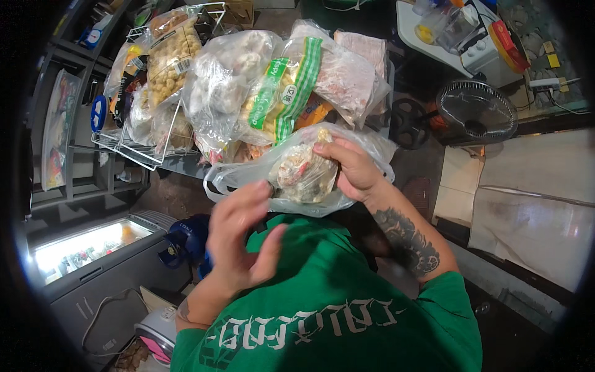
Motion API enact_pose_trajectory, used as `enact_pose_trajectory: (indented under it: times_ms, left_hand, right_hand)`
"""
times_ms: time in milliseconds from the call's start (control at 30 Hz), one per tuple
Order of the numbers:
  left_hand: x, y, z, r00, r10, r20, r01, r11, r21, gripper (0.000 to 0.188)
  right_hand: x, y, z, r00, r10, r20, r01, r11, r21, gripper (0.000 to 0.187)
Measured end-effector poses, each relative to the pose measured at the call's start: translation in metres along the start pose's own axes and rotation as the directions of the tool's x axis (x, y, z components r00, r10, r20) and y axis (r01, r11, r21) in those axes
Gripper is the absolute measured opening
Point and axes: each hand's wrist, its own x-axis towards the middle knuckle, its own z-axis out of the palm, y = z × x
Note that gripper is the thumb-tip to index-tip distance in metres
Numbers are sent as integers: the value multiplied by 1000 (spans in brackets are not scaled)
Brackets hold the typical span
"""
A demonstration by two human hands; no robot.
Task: Organizing various bags of frozen food in a chest freezer and updating an inventory checklist.
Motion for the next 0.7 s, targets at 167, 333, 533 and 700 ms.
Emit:
enact_pose_trajectory:
  times_ms: [167,333,533,700]
  left_hand:
    - [10,-22,40,867,-495,-55,445,819,-362,68]
    - [14,-34,14,840,-533,99,483,653,-583,63]
    - [106,-114,-34,934,-337,-115,296,914,-277,53]
    - [147,-175,-16,911,-409,-41,409,890,201,54]
  right_hand:
    - [-11,13,17,998,-63,28,61,997,43,51]
    - [-4,42,-8,975,-215,-51,220,966,138,57]
    - [24,62,-15,991,-18,133,119,-346,-931,37]
    - [39,73,-6,998,-59,-22,-36,-264,-964,50]
